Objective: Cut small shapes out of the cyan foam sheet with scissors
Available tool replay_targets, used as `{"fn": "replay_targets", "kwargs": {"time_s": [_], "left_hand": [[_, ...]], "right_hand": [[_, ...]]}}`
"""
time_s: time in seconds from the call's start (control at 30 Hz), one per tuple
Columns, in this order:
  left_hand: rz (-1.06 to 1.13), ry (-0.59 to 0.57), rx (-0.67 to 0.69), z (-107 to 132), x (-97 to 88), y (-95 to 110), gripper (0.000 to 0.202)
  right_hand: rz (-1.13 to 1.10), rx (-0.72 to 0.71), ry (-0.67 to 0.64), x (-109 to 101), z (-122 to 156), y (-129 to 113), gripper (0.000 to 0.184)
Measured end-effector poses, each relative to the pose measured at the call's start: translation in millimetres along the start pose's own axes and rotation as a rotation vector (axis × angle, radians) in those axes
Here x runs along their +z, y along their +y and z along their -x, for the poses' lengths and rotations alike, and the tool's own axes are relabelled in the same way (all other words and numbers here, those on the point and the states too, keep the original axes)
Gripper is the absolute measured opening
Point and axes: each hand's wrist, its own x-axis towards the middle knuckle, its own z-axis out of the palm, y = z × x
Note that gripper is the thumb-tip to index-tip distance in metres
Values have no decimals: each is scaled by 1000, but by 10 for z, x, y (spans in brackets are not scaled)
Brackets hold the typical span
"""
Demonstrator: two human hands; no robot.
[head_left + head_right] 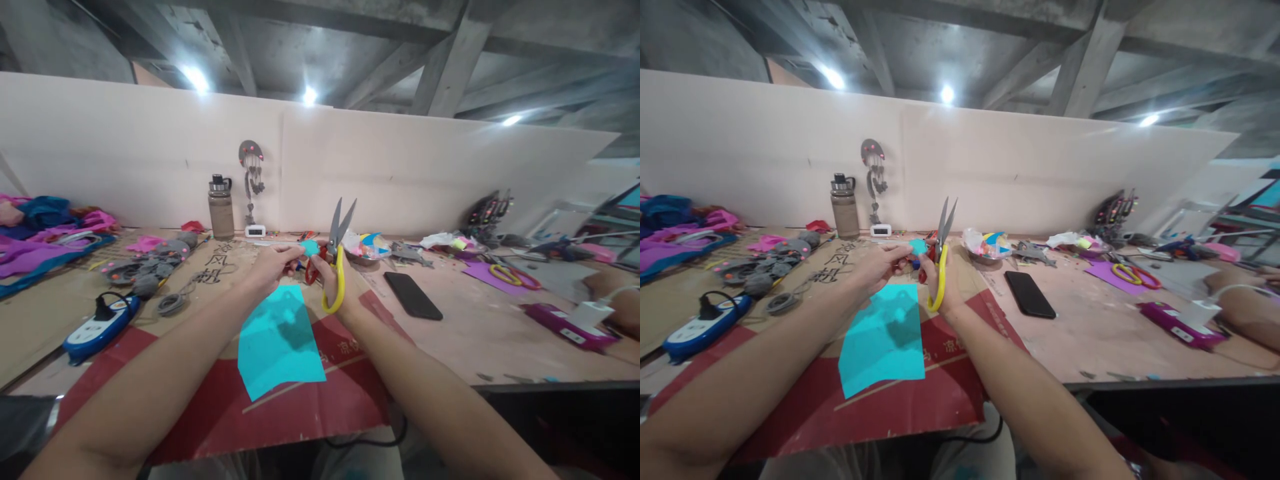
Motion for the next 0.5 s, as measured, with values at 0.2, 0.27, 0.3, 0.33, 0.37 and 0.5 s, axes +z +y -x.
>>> {"fn": "replay_targets", "kwargs": {"time_s": [0.2,0.27,0.3,0.33,0.37,0.5], "left_hand": [[-50,-68,35,30,31,-29,27],[-33,-68,44,32,23,1,26],[-14,-61,48,30,12,24,25],[10,-49,51,25,-2,51,24],[37,-33,53,19,-19,80,22],[137,29,43,-10,-81,158,19]], "right_hand": [[-45,24,-8,-25,-38,-8,34],[-69,61,-65,-16,-35,-5,37],[-70,70,-85,-7,-29,-5,40],[-62,75,-103,3,-21,-7,44],[-48,78,-118,15,-11,-9,47],[2,86,-162,54,30,-11,52]]}}
